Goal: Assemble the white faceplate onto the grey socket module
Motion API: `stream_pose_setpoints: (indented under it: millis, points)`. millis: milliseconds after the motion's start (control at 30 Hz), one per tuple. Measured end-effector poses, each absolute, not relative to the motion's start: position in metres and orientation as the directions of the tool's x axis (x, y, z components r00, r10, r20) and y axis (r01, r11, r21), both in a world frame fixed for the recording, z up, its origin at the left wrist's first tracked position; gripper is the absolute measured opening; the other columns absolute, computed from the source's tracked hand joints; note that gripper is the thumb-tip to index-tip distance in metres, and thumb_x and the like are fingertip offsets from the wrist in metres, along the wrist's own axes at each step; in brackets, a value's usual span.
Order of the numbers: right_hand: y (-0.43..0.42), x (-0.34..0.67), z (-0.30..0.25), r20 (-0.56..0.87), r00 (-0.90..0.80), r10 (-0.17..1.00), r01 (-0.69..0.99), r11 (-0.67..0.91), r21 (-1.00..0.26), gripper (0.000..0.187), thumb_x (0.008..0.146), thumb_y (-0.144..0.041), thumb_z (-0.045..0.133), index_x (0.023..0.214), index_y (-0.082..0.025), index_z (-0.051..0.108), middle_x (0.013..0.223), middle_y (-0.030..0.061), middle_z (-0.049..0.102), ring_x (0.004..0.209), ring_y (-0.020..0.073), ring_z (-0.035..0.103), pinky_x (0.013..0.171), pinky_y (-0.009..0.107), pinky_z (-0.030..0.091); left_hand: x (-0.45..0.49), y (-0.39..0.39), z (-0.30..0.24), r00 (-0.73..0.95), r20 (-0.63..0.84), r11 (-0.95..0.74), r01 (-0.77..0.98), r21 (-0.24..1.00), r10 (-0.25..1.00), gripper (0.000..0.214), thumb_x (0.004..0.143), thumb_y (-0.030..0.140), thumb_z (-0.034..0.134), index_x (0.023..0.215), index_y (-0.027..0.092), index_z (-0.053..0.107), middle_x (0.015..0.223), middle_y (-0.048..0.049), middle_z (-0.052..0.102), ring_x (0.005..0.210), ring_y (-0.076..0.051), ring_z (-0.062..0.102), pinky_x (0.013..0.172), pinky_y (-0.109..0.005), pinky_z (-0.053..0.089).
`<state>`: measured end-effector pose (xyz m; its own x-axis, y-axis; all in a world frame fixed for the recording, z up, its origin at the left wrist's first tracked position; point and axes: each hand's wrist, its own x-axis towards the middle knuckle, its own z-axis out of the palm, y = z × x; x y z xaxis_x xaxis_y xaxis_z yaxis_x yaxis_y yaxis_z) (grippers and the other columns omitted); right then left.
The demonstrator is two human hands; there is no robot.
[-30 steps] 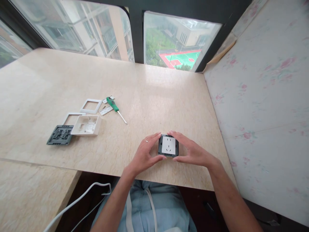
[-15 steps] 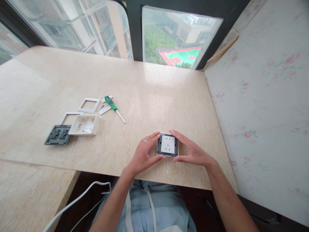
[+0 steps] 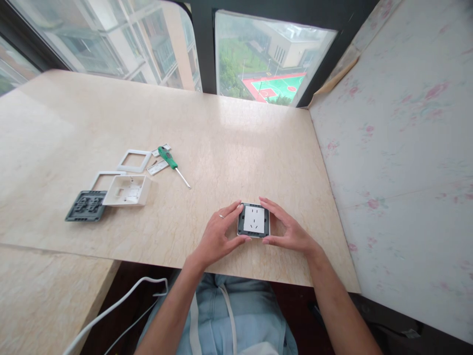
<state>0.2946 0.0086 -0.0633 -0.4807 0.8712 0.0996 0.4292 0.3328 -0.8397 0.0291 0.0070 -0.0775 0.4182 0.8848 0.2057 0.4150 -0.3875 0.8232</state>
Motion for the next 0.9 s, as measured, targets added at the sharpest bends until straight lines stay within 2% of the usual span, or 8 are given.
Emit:
stream_pose_setpoints:
  millis: [267, 633, 900]
  points:
    - [0.0089, 0.2951, -0.0641, 0.099, -0.477, 0.873, 0.411, 0.321, -0.853, 0.084, 0.080, -0.045, 0.082, 0.153, -0.034, 0.042, 0.162, 0.0122, 0.041, 0.152, 0.0314, 0.035, 0.123, 0.059, 0.031, 0.0294, 0.0069, -0.0764, 0.411, 0.229, -0.396, 0.388, 0.832, 0.883, 0.074, 0.082, 0.048, 0.078, 0.148, 0.032, 0.049, 0.155, -0.0141, 0.050, 0.141, -0.032, 0.051, 0.115, -0.050, 0.039]
    - [0.0089, 0.2953, -0.0673, 0.132, -0.475, 0.870, 0.371, 0.334, -0.867, 0.082, 0.080, -0.041, 0.083, 0.152, -0.038, 0.043, 0.161, 0.0088, 0.042, 0.151, 0.0324, 0.036, 0.123, 0.058, 0.032, 0.0276, 0.0059, -0.0837, 0.444, 0.275, -0.475, 0.441, 0.761, 0.853, 0.077, 0.087, 0.050, 0.073, 0.154, 0.031, 0.040, 0.156, -0.0137, 0.048, 0.141, -0.030, 0.050, 0.113, -0.052, 0.042]
    - [0.0087, 0.2955, -0.0678, 0.132, -0.470, 0.872, 0.367, 0.329, -0.870, 0.082, 0.079, -0.040, 0.084, 0.151, -0.039, 0.044, 0.160, 0.0083, 0.043, 0.151, 0.0321, 0.037, 0.123, 0.058, 0.032, 0.0278, 0.0056, -0.0814, 0.443, 0.269, -0.472, 0.449, 0.759, 0.855, 0.075, 0.088, 0.051, 0.071, 0.153, 0.031, 0.040, 0.156, -0.0133, 0.048, 0.141, -0.030, 0.050, 0.113, -0.051, 0.043]
